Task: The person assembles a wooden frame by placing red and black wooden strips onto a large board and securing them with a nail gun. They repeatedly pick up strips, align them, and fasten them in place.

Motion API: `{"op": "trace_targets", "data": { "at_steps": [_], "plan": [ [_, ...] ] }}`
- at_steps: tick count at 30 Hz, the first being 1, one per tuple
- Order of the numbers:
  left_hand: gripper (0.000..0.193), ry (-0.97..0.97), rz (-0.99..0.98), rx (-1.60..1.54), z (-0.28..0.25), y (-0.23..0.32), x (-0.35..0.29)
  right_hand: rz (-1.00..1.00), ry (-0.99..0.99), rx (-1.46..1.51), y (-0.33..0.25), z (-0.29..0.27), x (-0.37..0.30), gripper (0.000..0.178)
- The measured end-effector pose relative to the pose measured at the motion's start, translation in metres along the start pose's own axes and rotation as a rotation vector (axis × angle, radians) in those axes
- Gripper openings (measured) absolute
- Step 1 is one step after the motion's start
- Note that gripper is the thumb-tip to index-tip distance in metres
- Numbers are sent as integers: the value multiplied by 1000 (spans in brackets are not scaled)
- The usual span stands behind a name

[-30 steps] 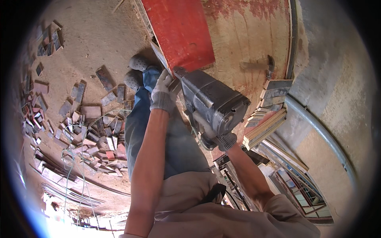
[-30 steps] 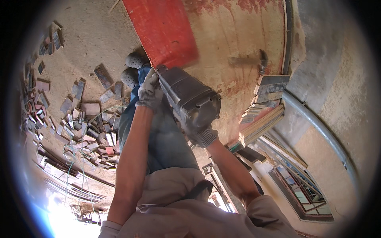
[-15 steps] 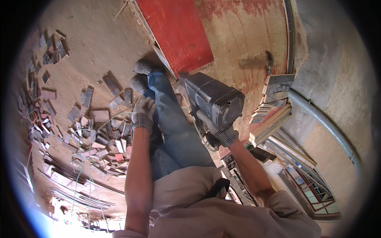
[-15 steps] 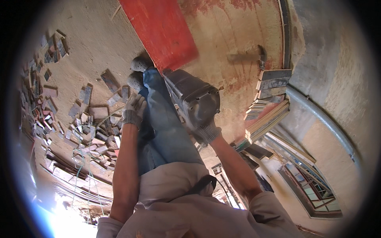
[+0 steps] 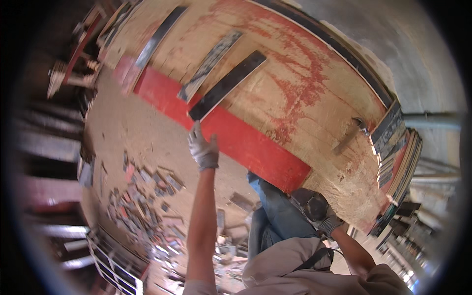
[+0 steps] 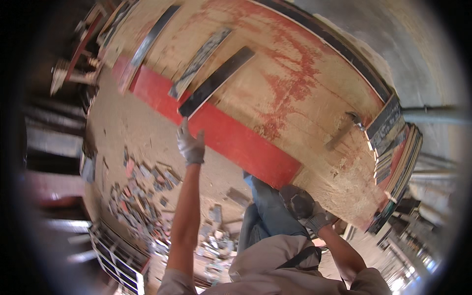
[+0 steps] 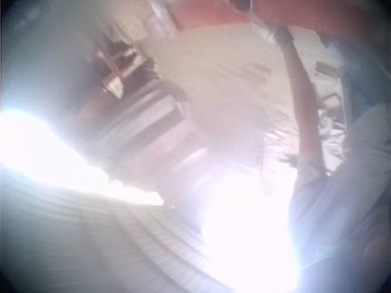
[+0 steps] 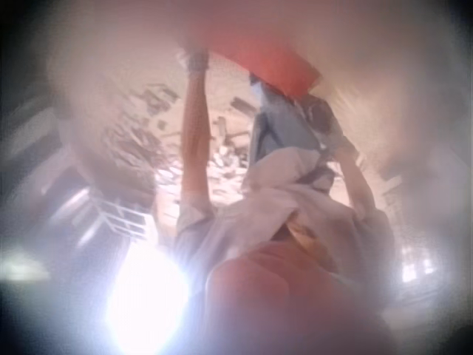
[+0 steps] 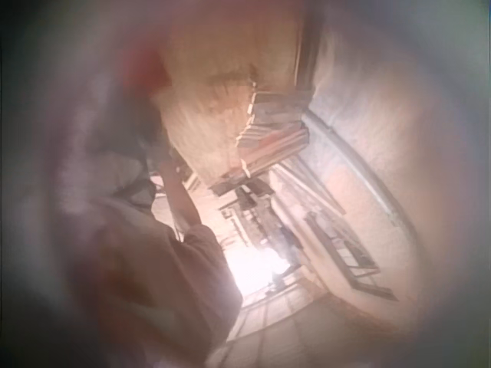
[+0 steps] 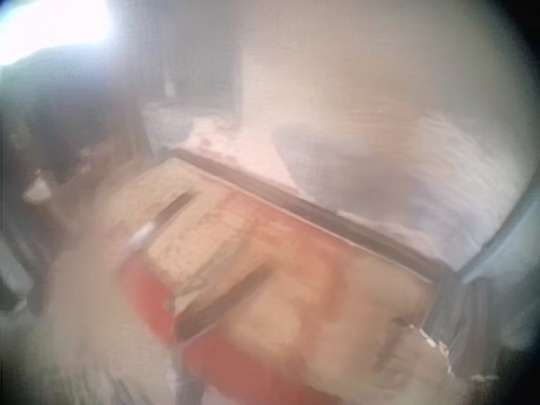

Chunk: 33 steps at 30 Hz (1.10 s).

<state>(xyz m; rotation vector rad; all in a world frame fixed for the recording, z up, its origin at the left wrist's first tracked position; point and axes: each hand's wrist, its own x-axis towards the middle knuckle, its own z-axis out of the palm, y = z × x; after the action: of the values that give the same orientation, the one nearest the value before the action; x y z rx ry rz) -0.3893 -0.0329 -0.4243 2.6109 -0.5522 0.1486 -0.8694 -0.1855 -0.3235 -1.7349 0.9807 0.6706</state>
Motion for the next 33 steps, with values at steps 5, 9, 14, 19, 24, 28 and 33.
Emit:
{"op": "trace_targets", "data": {
  "at_steps": [5,9,14,19,24,28,33],
  "plan": [
    [86,-520,176,283,3,23,137,-55,254,-13,-8,33,-10,45],
    [67,-1292,-27,-200,-4,82,144,128,534,93,-18,95,-21,43],
    [58,-1758,-542,-1151,-31,170,64,472,626,427,-73,176,-29,44],
    [52,-2127,-518,-1010,-44,216,10,750,701,762,-158,268,-31,45],
    [33,-2121,-141,-636,-5,213,-50,940,746,1065,-240,351,-29,46],
    [21,-2143,-60,-382,41,206,-96,1083,764,1291,-296,394,-33,46],
    [40,-1221,1135,345,52,213,-108,1252,805,1655,-333,425,-31,30]
  ]
}}
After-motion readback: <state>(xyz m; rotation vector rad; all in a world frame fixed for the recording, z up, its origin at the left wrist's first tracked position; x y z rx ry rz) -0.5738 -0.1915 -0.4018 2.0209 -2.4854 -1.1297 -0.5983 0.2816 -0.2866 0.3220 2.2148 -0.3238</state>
